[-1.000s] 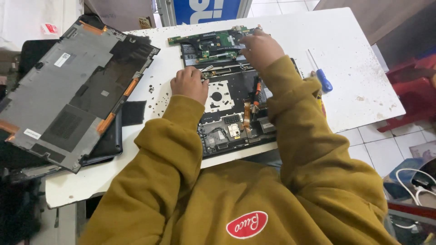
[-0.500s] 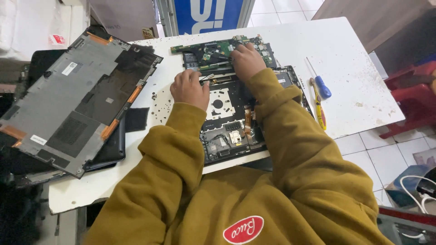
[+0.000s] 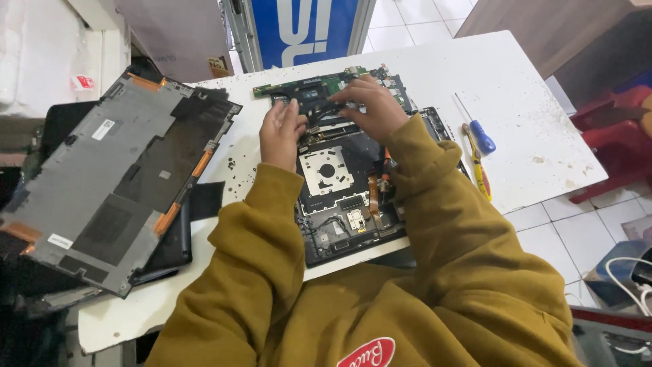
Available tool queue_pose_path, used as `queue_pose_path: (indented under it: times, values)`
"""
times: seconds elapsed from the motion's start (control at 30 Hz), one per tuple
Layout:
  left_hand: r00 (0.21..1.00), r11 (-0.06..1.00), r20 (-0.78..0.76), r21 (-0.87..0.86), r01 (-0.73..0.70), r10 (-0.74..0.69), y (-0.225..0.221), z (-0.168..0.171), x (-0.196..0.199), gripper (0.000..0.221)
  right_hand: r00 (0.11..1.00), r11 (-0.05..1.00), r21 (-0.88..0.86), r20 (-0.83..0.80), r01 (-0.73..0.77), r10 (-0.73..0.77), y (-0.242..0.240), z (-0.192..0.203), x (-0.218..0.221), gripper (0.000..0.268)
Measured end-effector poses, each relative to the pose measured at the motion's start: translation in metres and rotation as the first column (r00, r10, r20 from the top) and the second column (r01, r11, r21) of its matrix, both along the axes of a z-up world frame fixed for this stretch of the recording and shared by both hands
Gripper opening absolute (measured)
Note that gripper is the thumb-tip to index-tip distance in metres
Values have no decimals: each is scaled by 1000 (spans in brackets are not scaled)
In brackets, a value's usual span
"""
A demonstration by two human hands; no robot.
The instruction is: Disassembling a laptop by removing internal components like the motherboard and disconnecting ribbon cables using a screwdriver.
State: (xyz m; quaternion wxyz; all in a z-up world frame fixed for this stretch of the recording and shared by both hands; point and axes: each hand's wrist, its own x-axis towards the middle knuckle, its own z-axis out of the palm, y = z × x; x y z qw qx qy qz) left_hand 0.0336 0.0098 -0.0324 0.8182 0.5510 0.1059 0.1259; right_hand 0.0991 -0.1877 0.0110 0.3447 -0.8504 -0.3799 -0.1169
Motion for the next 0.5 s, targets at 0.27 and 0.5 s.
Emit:
queue_pose_path:
  times: [0.27,0.5]
  values:
    - [982,953,-168,299,-37,91,18,16,-10,44,999,986,-161,5,-38,39,0,36,-28,22]
    - [965,927,-83,-309,212,-248,13,39,-32,20,975,985,-115,164,-132,150,-5,48,-47,24]
